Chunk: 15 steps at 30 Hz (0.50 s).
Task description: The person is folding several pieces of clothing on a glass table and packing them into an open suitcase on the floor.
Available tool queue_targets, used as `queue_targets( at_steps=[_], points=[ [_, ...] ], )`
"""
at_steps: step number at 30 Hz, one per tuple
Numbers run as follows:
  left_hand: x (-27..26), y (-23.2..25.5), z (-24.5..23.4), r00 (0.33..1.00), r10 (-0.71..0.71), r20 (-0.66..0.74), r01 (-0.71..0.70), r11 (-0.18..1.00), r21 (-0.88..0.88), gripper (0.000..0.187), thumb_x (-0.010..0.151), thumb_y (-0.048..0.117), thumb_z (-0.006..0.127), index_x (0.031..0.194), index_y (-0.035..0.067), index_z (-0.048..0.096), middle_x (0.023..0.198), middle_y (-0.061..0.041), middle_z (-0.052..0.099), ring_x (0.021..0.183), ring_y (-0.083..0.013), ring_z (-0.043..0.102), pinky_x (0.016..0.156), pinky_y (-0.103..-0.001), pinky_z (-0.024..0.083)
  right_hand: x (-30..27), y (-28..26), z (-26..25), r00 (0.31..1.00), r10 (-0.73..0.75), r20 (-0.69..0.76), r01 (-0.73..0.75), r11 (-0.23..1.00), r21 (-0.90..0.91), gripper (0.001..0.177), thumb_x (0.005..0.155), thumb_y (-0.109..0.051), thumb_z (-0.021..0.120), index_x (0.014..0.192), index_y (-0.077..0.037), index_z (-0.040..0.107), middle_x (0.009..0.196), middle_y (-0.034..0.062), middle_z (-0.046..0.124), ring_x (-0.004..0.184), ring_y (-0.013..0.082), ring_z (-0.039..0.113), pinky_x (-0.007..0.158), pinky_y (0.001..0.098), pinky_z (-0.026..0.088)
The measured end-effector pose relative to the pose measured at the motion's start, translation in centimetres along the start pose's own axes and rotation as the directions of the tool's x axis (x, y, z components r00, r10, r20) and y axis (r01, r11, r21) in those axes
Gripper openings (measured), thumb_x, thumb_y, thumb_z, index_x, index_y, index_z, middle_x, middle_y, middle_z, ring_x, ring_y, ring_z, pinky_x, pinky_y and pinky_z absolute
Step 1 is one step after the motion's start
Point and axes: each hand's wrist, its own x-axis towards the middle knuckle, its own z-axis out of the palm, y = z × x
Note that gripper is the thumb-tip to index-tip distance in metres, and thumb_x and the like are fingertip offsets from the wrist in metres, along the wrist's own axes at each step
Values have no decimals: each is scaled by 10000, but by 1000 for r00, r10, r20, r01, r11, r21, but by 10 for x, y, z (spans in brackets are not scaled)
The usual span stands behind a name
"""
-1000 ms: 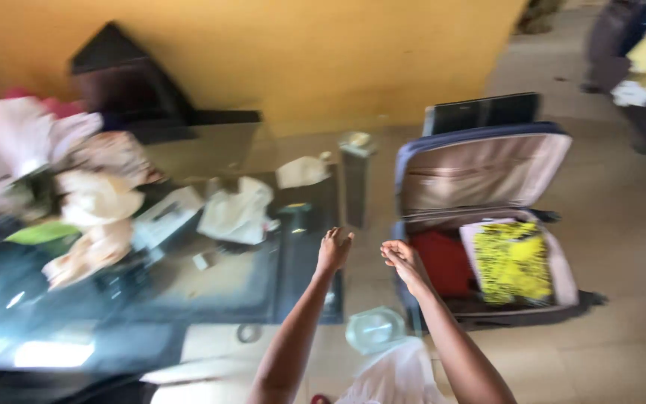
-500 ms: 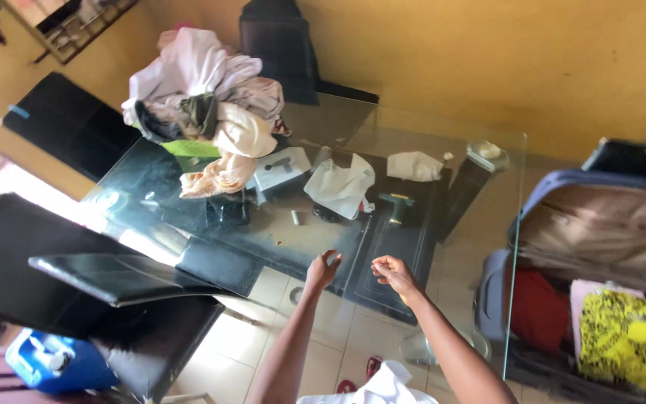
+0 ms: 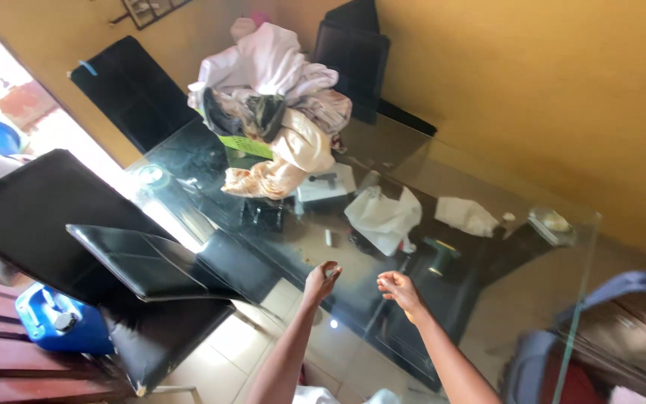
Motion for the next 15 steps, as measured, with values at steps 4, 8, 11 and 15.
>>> queue_targets(
  at_steps=[4,8,11,15],
  points=[
    [54,-9,-31,999,21,37,-20,1000,-13,434,932,446,676,1222,125,709,1203,-116,745,1063,-307,733,924,-385,562,44,2,26,999,-11,-36,13,998,54,256,958,-256,654,1146,-89,696,1072,24,737,972,135,685,795,311,553],
    [136,-16,-77,957,246,-155,-248,969,8,288,900,315,745,1107,116,753,1089,-133,759,1019,-345,716,878,-426,564,90,-17,67,997,-8,-71,13,997,80,271,967,-267,657,1145,-66,695,1080,39,722,981,136,679,805,319,548],
    [205,-8,-119,902,331,-277,-321,944,80,285,848,232,762,1111,126,742,1130,-154,727,1043,-384,686,895,-454,549,109,-35,102,996,-10,-83,18,995,93,294,971,-282,662,1155,-55,692,1086,44,713,987,134,671,820,318,545],
    [297,29,-179,763,481,-432,-310,859,408,425,811,238,779,1233,206,734,1403,-296,486,1303,-503,442,1041,-580,406,122,-49,128,994,-28,-107,40,993,113,327,959,-311,664,1171,-62,684,1103,36,719,989,128,664,833,314,541]
  ],
)
